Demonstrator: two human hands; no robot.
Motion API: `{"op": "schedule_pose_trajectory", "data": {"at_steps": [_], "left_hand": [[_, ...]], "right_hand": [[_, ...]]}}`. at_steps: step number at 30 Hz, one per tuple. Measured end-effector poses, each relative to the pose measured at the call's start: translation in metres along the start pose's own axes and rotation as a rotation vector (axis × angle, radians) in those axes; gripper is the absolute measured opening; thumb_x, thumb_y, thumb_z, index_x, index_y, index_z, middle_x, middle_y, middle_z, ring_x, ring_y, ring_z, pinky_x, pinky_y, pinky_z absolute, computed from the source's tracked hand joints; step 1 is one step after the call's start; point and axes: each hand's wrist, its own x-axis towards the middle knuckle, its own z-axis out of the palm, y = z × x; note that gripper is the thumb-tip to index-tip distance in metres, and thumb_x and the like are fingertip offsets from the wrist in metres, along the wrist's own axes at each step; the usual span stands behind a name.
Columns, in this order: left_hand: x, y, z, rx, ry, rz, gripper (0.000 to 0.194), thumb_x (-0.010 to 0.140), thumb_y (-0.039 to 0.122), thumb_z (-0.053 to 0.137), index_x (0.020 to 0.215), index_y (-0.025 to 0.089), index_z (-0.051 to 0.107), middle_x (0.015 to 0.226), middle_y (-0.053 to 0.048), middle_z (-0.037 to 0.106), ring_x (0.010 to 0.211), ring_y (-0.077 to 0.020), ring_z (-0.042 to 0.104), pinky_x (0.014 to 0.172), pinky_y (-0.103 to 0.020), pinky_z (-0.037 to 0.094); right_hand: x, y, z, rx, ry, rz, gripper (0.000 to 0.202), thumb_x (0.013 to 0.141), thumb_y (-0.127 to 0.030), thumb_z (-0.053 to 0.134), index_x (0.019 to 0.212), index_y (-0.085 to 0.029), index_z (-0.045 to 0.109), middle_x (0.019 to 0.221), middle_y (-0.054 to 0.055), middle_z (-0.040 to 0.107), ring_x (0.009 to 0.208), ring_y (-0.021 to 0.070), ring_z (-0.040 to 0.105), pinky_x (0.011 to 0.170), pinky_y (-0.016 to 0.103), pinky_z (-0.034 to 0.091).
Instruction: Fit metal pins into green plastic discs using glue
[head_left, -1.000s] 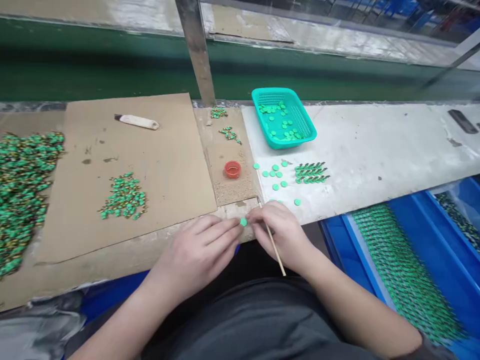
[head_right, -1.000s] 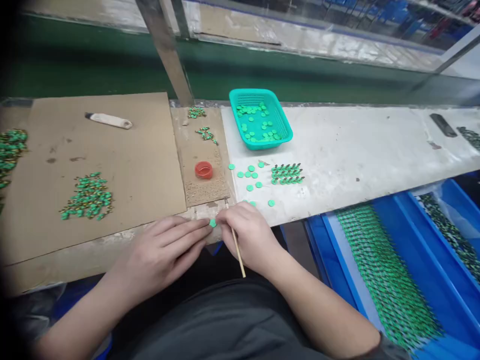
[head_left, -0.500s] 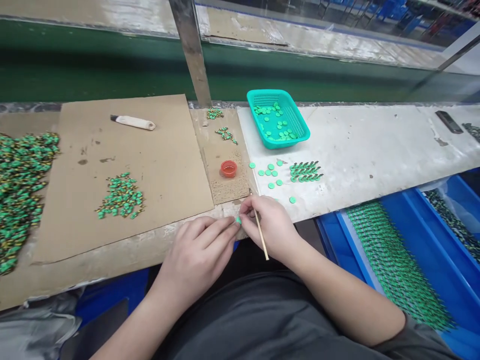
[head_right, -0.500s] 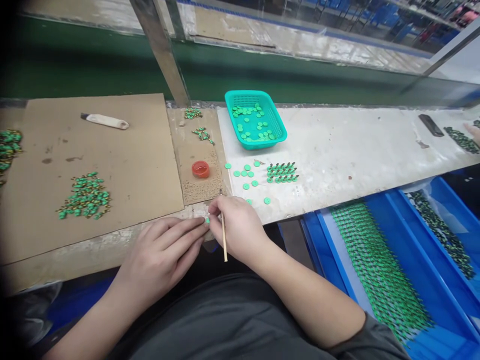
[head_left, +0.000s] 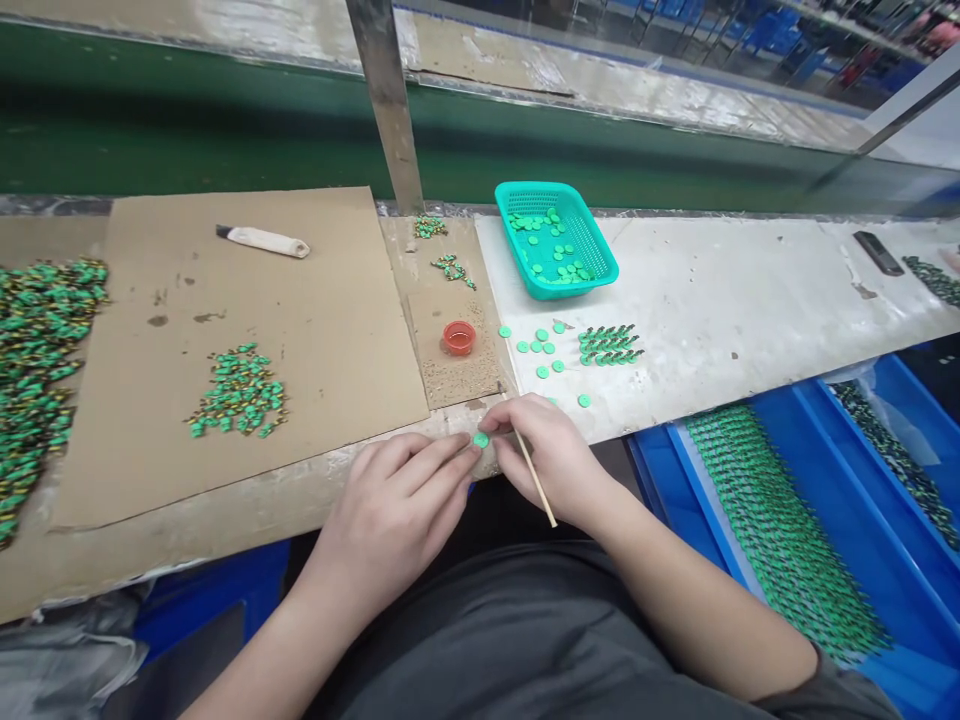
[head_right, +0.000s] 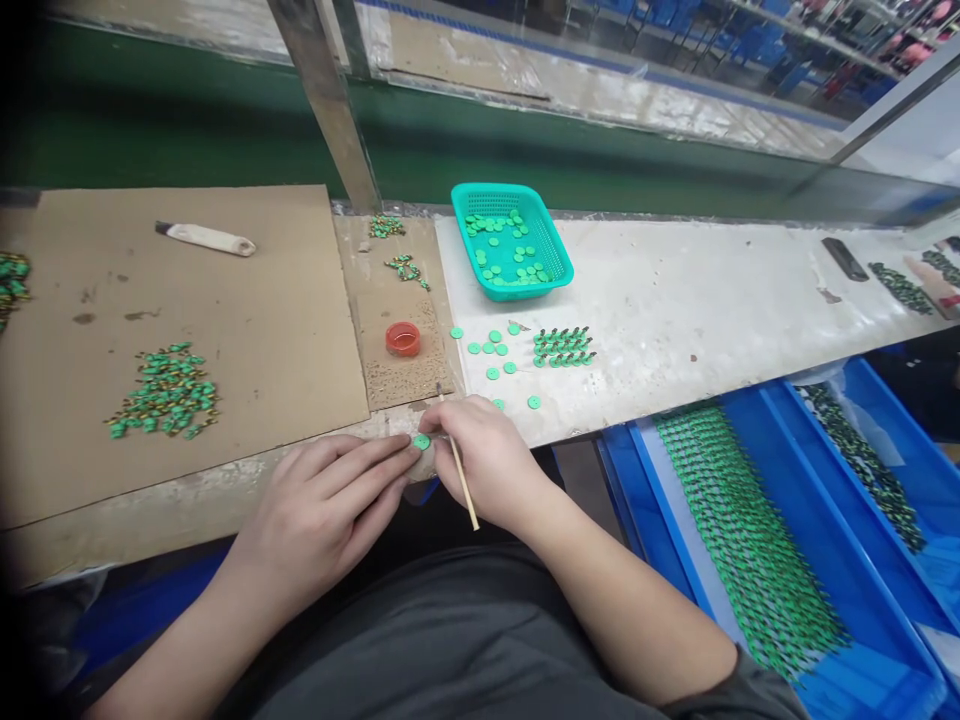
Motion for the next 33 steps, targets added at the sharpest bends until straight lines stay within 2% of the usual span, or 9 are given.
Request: {"op": "schedule_pose_trajectory", "data": {"at_steps": [9,14,16,19,22,24,26,29,33], "left_hand": [[0.006,0.002,-0.009,-0.014,-0.030,-0.030,0.024,0.106,0.014,0.069,0.128,0.020,0.077,0.126,-0.007,0.083,0.103,-0.0273,0.069,0.089,-0.046,0.056],[0.000,0.005,-0.018,-0.012,-0.141,-0.081,0.021,0.110,0.025,0.064,0.126,0.027,0.078,0.125,-0.002,0.085,0.105,-0.0196,0.074,0.095,-0.037,0.062],[-0.003,-0.014,-0.030,0.002,-0.168,-0.185,0.019,0.111,0.030,0.061,0.114,0.027,0.079,0.110,-0.001,0.085,0.097,-0.0160,0.076,0.090,-0.031,0.061],[0.000,-0.070,-0.064,0.129,-0.131,-0.497,0.027,0.109,0.032,0.055,0.092,0.023,0.075,0.087,-0.005,0.078,0.081,-0.0187,0.071,0.074,-0.032,0.056],[0.014,-0.135,-0.098,0.239,-0.157,-0.731,0.023,0.103,0.035,0.059,0.102,0.022,0.079,0.100,-0.009,0.082,0.086,-0.0232,0.072,0.080,-0.036,0.057],[0.027,-0.165,-0.110,0.237,-0.260,-0.784,0.025,0.102,0.041,0.066,0.108,0.023,0.081,0.110,-0.010,0.083,0.092,-0.0228,0.074,0.091,-0.039,0.060],[0.037,-0.180,-0.112,0.224,-0.367,-0.805,0.029,0.103,0.049,0.073,0.108,0.022,0.081,0.111,-0.008,0.083,0.096,-0.0222,0.075,0.099,-0.043,0.061],[0.044,-0.184,-0.105,0.227,-0.467,-0.827,0.033,0.104,0.054,0.077,0.107,0.021,0.080,0.105,-0.005,0.081,0.099,-0.0217,0.075,0.103,-0.045,0.062],[0.035,-0.190,-0.115,0.284,-0.450,-0.871,0.031,0.107,0.050,0.076,0.113,0.020,0.078,0.113,-0.006,0.080,0.105,-0.0211,0.076,0.105,-0.046,0.064]], "right_hand": [[-0.004,-0.005,0.009,0.005,0.014,0.000,0.019,0.096,-0.008,0.069,0.104,-0.025,0.065,0.097,0.004,0.076,0.095,0.0249,0.072,0.088,0.039,0.059],[-0.010,-0.001,0.018,0.019,0.036,-0.020,0.019,0.098,-0.008,0.065,0.107,-0.026,0.064,0.100,0.006,0.077,0.096,0.0262,0.073,0.085,0.040,0.059],[-0.010,0.000,0.020,0.021,0.051,-0.025,0.016,0.100,-0.011,0.066,0.105,-0.026,0.064,0.098,0.006,0.077,0.093,0.0262,0.073,0.082,0.040,0.060],[-0.012,-0.001,0.021,0.004,0.088,-0.046,0.012,0.102,-0.014,0.068,0.104,-0.026,0.064,0.097,0.006,0.078,0.091,0.0268,0.073,0.078,0.041,0.060],[-0.014,-0.001,0.021,0.007,0.114,-0.080,0.012,0.102,-0.017,0.070,0.108,-0.026,0.065,0.099,0.006,0.080,0.092,0.0275,0.075,0.079,0.042,0.062],[-0.015,0.000,0.020,0.035,0.123,-0.093,0.014,0.102,-0.017,0.071,0.110,-0.026,0.066,0.101,0.006,0.081,0.094,0.0277,0.076,0.081,0.042,0.063],[-0.016,0.001,0.018,0.069,0.138,-0.089,0.015,0.102,-0.015,0.070,0.111,-0.027,0.066,0.103,0.006,0.081,0.094,0.0271,0.077,0.082,0.042,0.064],[-0.017,0.002,0.016,0.107,0.161,-0.071,0.016,0.102,-0.013,0.070,0.110,-0.027,0.066,0.102,0.005,0.081,0.093,0.0254,0.077,0.083,0.042,0.064],[-0.020,0.004,0.014,0.128,0.178,-0.066,0.014,0.104,-0.014,0.069,0.108,-0.027,0.066,0.102,0.005,0.081,0.093,0.0242,0.077,0.083,0.041,0.064]]}}
